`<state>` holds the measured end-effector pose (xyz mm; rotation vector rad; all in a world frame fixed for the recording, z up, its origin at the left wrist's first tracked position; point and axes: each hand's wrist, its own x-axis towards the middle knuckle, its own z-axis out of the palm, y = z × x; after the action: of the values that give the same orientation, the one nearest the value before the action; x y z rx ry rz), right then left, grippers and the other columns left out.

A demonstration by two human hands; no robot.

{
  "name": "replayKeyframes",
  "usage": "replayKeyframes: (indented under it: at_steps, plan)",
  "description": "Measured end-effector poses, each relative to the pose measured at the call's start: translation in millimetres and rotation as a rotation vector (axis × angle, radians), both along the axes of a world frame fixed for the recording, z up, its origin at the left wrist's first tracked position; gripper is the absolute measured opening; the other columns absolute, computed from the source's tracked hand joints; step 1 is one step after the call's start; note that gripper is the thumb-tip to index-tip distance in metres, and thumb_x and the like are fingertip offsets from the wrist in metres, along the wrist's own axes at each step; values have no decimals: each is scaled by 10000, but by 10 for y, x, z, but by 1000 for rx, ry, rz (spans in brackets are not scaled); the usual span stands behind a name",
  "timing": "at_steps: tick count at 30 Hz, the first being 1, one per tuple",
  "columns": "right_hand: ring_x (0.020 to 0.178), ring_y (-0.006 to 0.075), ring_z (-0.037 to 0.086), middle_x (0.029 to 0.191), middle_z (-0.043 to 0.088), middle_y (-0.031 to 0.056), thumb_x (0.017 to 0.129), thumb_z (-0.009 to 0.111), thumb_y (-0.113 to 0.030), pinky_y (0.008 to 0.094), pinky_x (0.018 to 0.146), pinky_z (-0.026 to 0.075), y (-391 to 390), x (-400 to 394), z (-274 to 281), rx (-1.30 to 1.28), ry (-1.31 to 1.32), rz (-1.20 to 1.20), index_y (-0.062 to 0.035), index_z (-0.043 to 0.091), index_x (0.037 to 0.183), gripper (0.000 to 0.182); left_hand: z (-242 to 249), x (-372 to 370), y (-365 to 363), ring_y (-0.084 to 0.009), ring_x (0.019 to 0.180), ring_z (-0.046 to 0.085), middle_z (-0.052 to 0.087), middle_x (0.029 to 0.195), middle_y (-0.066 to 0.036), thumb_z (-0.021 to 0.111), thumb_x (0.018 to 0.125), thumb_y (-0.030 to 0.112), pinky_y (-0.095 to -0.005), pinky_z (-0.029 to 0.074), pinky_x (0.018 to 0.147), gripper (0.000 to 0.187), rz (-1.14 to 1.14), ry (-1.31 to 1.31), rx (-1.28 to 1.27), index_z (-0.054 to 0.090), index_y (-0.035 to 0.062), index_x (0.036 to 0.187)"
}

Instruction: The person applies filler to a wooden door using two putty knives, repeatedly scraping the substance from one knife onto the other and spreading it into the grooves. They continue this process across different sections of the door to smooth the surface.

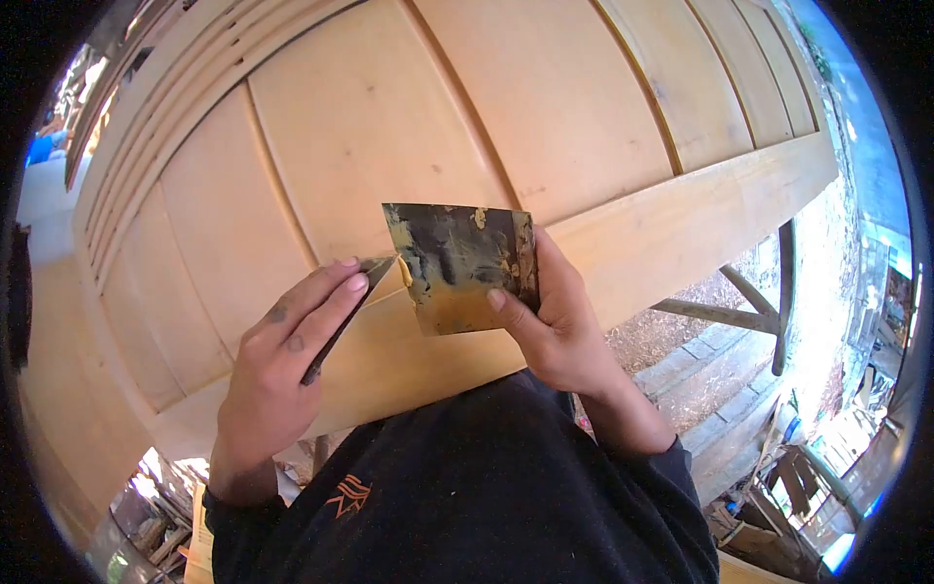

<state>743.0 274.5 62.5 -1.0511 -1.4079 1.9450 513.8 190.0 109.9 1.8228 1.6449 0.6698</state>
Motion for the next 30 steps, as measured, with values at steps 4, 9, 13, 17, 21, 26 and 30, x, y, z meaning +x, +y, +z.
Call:
replayKeyframes:
  at_steps: [4,9,13,17,21,26,30]
  plan:
    - [1077,131,476,1146,515,98,865,484,32,278,940,376,-225,-142,77,40,-17,-25,56,346,1270,429,34,-103,-98,-327,1092,553,567,1197,-125,533,635,-167,-386,471,907,586,-33,127,17,569,60,1175]
    - [1038,121,481,1109,526,91,857,491,27,268,910,387,-311,-254,30,25,-1,-37,55,361,1256,420,-27,-197,-219,-327,1091,551,581,1173,-117,528,595,-172,-388,468,917,606,-95,88,-37,578,56,1154]
    - [969,103,484,1060,534,78,852,493,29,248,847,409,-309,-326,19,52,-19,-42,57,378,1238,404,-18,-248,-274,-326,1082,555,585,1169,-113,554,580,-147,-386,467,919,602,-132,59,-92,582,57,1146]
    - [931,94,486,1033,541,70,852,497,30,235,809,418,-201,-322,-26,45,-59,-8,55,378,1234,401,-21,-249,-215,-327,1073,558,584,1173,-110,575,594,-111,-384,468,914,577,-164,78,-138,583,59,1145]
    - [941,98,493,1042,548,76,858,505,25,241,821,421,-104,-391,-62,90,-74,-85,53,371,1242,408,-55,-216,-212,-338,1077,553,585,1167,-117,537,627,-116,-398,460,915,555,-189,-28,-246,578,58,1153]
    - [999,125,515,1090,555,97,869,496,27,259,866,422,182,-381,-247,154,-42,-157,53,356,1264,420,73,-399,-156,-351,1093,542,589,1149,-147,522,612,-131,-398,445,925,570,66,-181,-346,588,54,1147]
    - [1051,192,558,1126,563,140,876,449,42,323,920,445,404,-443,-494,-25,98,-242,37,348,1276,413,-53,-447,-256,-357,1111,536,582,1162,-164,516,609,-136,-397,450,921,570,206,-51,-433,596,52,1140]
